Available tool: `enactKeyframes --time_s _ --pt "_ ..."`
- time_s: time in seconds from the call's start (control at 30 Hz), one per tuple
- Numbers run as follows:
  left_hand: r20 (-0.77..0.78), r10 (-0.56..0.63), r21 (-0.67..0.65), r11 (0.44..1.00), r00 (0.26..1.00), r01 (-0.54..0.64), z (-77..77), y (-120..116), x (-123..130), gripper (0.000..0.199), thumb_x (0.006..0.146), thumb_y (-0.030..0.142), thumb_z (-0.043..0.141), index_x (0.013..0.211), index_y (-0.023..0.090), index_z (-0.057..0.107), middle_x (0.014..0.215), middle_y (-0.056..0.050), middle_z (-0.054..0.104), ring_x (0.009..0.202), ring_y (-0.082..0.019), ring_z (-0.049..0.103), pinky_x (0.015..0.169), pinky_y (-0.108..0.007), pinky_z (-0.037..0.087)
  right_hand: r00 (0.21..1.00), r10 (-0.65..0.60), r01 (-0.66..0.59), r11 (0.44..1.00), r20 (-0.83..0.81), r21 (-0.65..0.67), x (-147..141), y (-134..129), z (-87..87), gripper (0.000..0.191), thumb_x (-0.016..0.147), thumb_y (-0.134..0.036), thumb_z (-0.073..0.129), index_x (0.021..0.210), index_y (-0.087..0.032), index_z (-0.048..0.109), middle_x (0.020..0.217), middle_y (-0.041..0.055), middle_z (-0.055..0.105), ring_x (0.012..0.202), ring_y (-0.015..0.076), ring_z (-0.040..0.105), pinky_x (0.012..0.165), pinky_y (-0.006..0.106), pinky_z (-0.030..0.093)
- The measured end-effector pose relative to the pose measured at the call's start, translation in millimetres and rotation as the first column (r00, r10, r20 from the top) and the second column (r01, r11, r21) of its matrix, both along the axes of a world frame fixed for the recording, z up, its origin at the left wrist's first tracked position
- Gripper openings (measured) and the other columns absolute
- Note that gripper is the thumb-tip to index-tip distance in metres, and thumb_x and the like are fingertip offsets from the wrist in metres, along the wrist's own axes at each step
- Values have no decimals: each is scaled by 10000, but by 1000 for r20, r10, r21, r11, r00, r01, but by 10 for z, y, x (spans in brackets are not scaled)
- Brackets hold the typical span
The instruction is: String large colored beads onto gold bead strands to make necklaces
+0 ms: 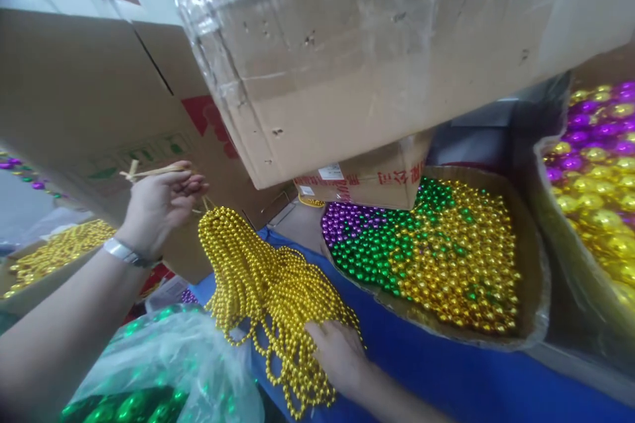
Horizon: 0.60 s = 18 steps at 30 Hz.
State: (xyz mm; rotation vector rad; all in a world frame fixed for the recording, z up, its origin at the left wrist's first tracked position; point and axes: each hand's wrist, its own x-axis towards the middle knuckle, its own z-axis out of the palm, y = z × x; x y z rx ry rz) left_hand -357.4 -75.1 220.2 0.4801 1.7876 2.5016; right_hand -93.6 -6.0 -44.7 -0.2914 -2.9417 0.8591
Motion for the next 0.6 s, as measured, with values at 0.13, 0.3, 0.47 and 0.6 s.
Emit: enactKeyframes --time_s 0.13,0.3,0.47,0.6 --pt "-24 25 18 1000 999 -25 402 168 -172 181 673 -34 481 763 117 528 544 54 422 491 -71 424 597 -274 391 996 -23 16 996 -88 -85 -1 96 154 323 856 -237 517 1176 -269 549 1032 42 644 956 195 608 835 267 451" --pt "-120 21 66 998 993 -13 1008 268 -195 171 689 -21 456 729 138 505 513 61 367 507 -64 388 578 -258 333 959 -111 4 925 -259 -380 -19 224 540 255 871 -212 454 1108 -213 550 1043 47 623 982 178 577 856 262 436" --pt "-179 29 95 995 983 -12 1318 317 -180 167 695 -8 443 698 156 470 510 58 336 512 -63 363 555 -239 328 992 61 -125 665 -114 -737 -265 74 581 325 815 -252 531 1139 -240 550 814 -22 598 576 86 572 519 170 444" --pt "-157 29 87 996 987 -15 1382 422 -134 148 734 3 445 703 147 452 599 30 385 553 -67 391 563 -257 358 951 309 -140 458 10 -878 -564 -176 403 471 764 -211 583 1228 -258 512 695 -59 558 375 21 487 399 119 386"
